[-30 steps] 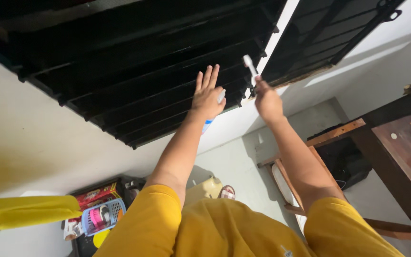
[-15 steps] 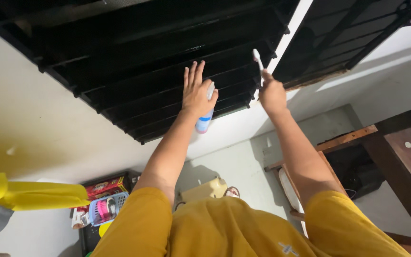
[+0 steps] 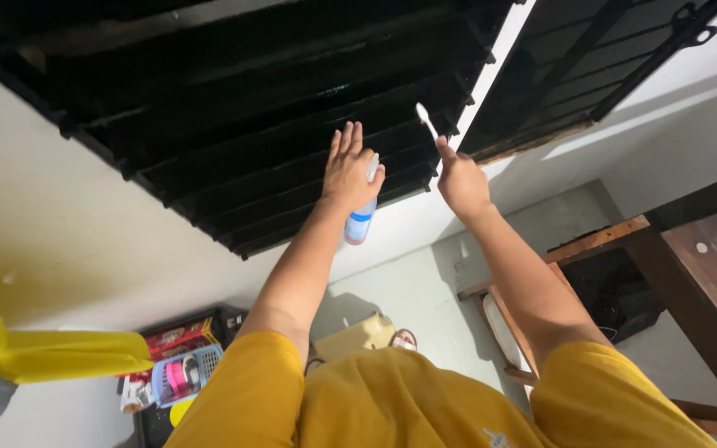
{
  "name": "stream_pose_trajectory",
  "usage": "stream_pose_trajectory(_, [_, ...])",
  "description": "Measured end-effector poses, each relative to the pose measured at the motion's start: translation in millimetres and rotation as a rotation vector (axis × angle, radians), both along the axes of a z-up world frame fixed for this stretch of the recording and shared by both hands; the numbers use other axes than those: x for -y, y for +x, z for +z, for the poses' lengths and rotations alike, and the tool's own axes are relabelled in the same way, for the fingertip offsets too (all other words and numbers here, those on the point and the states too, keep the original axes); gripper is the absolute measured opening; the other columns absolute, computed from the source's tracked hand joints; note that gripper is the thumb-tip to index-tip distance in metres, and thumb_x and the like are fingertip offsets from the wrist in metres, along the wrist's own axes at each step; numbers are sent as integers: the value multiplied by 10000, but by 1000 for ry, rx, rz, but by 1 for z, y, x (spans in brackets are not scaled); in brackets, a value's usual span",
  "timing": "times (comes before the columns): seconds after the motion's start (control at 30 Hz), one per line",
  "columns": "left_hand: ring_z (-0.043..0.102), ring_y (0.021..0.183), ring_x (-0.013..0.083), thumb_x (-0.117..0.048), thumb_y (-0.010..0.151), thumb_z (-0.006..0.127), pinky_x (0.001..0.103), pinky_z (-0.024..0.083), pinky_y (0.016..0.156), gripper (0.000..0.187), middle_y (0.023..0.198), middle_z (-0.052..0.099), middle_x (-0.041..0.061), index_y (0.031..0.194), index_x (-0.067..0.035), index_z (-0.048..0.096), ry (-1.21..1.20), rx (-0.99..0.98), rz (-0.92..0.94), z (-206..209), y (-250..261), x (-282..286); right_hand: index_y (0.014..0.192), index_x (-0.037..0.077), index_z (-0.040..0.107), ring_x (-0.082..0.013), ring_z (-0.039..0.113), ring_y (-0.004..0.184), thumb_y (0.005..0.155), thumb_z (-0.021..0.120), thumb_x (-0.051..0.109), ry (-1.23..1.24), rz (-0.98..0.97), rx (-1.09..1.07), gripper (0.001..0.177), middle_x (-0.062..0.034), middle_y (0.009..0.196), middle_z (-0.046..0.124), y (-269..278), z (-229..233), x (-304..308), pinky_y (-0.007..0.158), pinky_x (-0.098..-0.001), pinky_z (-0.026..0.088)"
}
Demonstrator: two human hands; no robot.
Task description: The person sprays a cleaning solution onto a black metal window grille and scrubs it with a toothbrush. They repeatedly spray and scrub different sections of the grille throughout the clip.
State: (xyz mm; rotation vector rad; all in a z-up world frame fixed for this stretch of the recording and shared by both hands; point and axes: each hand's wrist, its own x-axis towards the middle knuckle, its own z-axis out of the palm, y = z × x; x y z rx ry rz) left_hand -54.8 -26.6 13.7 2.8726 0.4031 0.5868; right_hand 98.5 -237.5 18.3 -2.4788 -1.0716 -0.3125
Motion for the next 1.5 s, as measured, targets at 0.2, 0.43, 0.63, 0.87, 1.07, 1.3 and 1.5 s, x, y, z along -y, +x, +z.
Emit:
stream_pose_trajectory(0.2, [214, 1551, 375, -320, 936, 635, 503, 120, 1282, 348, 1616, 327, 278, 1009, 1, 745, -65, 36, -69, 2, 4, 3, 1396, 182, 637, -477, 685, 926, 1176, 489, 171, 6, -250, -76, 265, -249, 993, 716, 32, -20, 25, 842, -581, 539])
stream_pose_trajectory(0.43, [203, 1557, 395, -297, 943, 644, 502, 134, 1281, 332, 1631, 288, 277, 958, 19, 745, -67, 21, -80, 2, 3, 6, 1292, 66, 632, -200, 640, 601, 993, 562, 133, 529, -110, -539, 314, -109, 771, 721, 13, -77, 40, 553, -374, 508])
stream_pose_trajectory(0.63, [201, 1545, 396, -269, 921, 657, 508, 137, 1271, 306, 1629, 293, 285, 952, 20, 752, -7, 32, -62, 1, 4, 7, 1054, -42, 688, -123, 496, 482, 996, 609, 125, 605, -218, -1072, 194, -73, 682, 613, 41, -70, -14, 400, -285, 341])
stream_pose_trajectory(0.87, [217, 1559, 344, -260, 918, 672, 483, 146, 1283, 294, 1646, 303, 222, 953, 19, 757, -29, -5, -48, 1, 1, 4, 1038, -53, 726, -117, 529, 449, 891, 501, -22, 601, 3, -1020, 270, -36, 707, 698, 64, -46, -44, 378, -259, 410])
stream_pose_trajectory(1.07, [237, 1547, 338, -243, 908, 673, 474, 156, 1274, 277, 1647, 327, 207, 925, 23, 751, -28, 13, -41, 2, -1, 6, 1039, -53, 678, -72, 428, 450, 1043, 522, 81, 887, -219, -1111, 205, -9, 635, 538, 70, -59, -33, 384, -260, 299])
stream_pose_trajectory(1.3, [245, 1554, 332, -242, 916, 669, 471, 159, 1285, 287, 1640, 336, 203, 944, 32, 753, -15, 37, -41, 2, -1, 8, 994, -43, 706, -25, 542, 602, 1084, 614, 164, 730, 36, -772, 244, 12, 743, 672, 60, -93, -32, 519, -207, 415])
stream_pose_trajectory(1.5, [248, 1549, 323, -237, 911, 668, 465, 158, 1283, 274, 1640, 332, 195, 940, 20, 759, -5, 5, -20, 3, -2, 9, 961, 18, 698, -51, 447, 493, 1047, 615, 150, 919, -47, -1049, 178, 28, 657, 561, 68, -93, -56, 431, -235, 319])
